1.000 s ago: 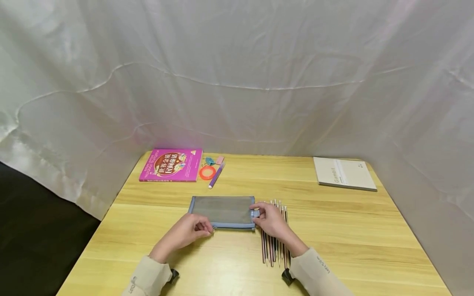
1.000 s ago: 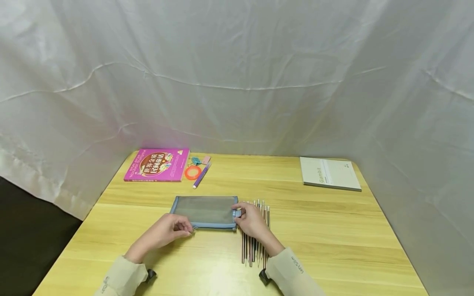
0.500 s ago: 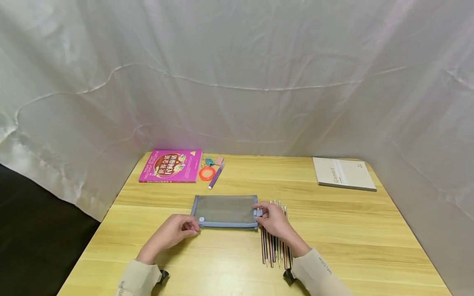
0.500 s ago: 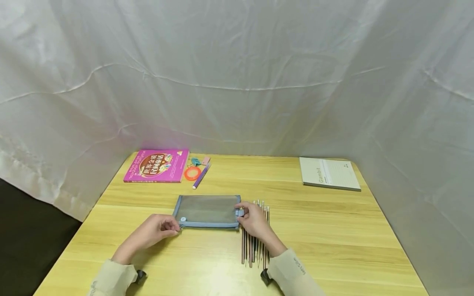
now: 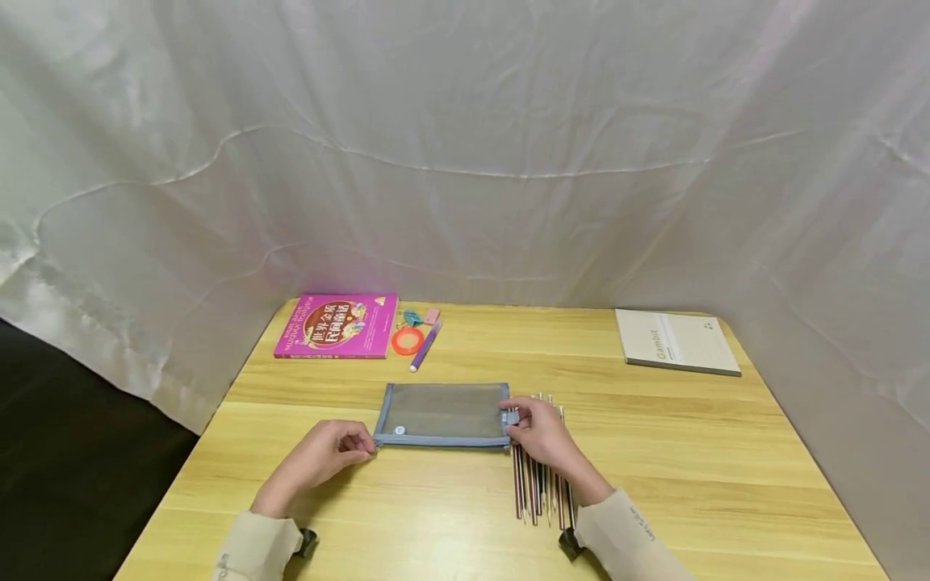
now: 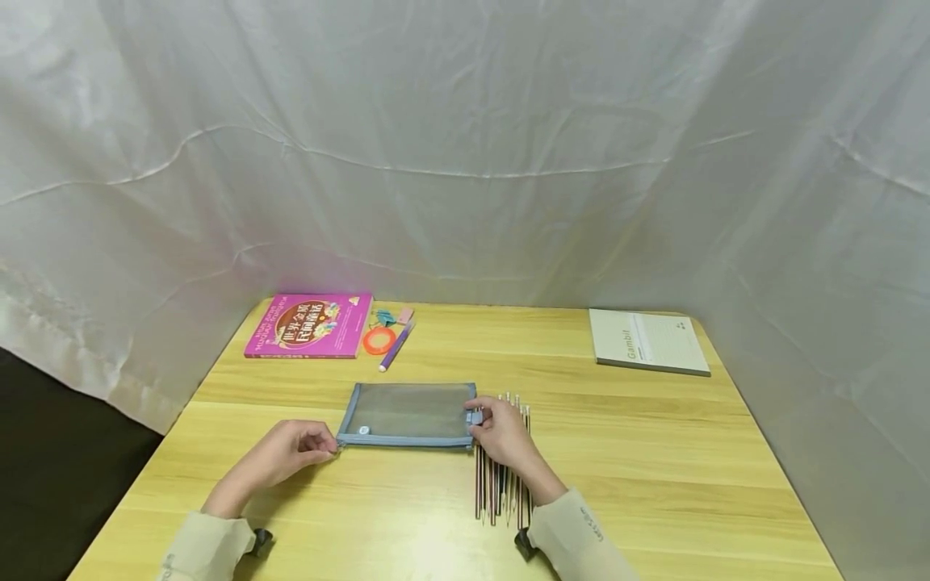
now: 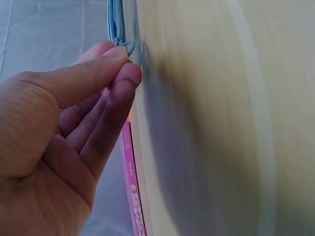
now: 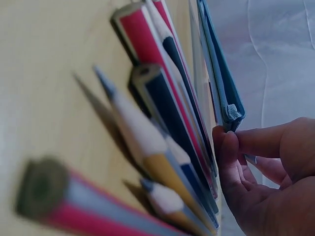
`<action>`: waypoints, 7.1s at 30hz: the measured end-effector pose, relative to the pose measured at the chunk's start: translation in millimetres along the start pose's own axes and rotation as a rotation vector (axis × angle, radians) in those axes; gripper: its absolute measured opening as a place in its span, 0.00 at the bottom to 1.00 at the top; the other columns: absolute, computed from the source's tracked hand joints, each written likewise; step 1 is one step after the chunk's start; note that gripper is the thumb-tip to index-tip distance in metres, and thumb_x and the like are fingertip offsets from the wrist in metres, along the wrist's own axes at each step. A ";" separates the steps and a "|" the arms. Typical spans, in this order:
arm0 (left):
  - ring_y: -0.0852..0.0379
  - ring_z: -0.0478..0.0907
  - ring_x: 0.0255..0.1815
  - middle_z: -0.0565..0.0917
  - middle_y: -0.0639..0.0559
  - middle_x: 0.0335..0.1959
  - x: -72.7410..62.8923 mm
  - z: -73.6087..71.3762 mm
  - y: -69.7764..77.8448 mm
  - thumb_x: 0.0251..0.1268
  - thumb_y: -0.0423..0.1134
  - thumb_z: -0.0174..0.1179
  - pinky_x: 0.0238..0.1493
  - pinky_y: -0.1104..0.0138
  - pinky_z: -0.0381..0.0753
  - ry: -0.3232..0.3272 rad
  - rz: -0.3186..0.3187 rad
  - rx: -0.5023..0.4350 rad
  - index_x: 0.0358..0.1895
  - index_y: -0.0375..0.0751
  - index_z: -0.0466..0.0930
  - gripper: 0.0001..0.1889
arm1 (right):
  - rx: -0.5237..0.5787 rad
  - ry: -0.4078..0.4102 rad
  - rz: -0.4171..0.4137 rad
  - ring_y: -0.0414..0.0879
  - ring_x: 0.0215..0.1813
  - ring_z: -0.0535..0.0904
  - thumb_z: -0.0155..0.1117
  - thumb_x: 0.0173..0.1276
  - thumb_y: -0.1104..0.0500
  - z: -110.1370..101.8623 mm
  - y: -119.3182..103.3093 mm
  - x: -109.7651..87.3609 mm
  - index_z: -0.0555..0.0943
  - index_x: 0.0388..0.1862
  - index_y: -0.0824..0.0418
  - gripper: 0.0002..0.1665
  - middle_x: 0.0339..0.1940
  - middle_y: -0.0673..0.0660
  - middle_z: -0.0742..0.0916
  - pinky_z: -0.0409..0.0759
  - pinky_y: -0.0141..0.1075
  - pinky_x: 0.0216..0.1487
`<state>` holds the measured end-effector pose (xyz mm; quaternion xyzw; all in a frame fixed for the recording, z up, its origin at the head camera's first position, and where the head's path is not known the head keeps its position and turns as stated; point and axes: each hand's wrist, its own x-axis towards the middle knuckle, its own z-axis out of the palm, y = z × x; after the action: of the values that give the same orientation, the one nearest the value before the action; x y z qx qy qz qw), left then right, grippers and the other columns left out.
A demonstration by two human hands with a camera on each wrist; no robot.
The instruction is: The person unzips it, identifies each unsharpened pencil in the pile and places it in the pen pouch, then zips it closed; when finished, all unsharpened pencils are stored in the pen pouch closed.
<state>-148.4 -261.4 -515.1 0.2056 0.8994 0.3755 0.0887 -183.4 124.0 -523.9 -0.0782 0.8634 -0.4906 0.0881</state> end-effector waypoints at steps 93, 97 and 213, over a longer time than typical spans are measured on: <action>0.69 0.77 0.36 0.85 0.63 0.38 49.7 45.1 40.5 0.72 0.37 0.66 0.40 0.70 0.81 0.008 0.124 0.153 0.46 0.50 0.89 0.06 | 0.211 -0.089 -0.004 0.54 0.45 0.87 0.70 0.69 0.67 -25.8 -7.0 -7.4 0.77 0.68 0.65 0.29 0.54 0.66 0.84 0.90 0.43 0.46; 0.69 0.77 0.36 0.85 0.63 0.38 48.7 45.0 41.3 0.72 0.37 0.66 0.40 0.70 0.81 -0.009 0.116 0.125 0.47 0.50 0.88 0.06 | 0.201 -0.059 -0.002 0.57 0.44 0.87 0.69 0.69 0.67 -33.3 -5.6 -11.4 0.77 0.68 0.65 0.28 0.52 0.66 0.85 0.90 0.45 0.46; 0.61 0.77 0.38 0.69 0.53 0.38 58.4 97.5 38.8 0.79 0.38 0.57 0.42 0.65 0.90 -0.123 -0.130 -0.846 0.46 0.36 0.65 0.11 | -0.072 0.129 0.240 0.47 0.22 0.79 0.73 0.52 0.74 -59.5 37.5 -29.0 0.70 0.74 0.66 0.48 0.33 0.58 0.81 0.85 0.39 0.22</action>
<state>-158.6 -149.1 -556.3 0.1159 0.6703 0.6919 0.2419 -170.6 199.0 -524.0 0.0542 0.8875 -0.4491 0.0874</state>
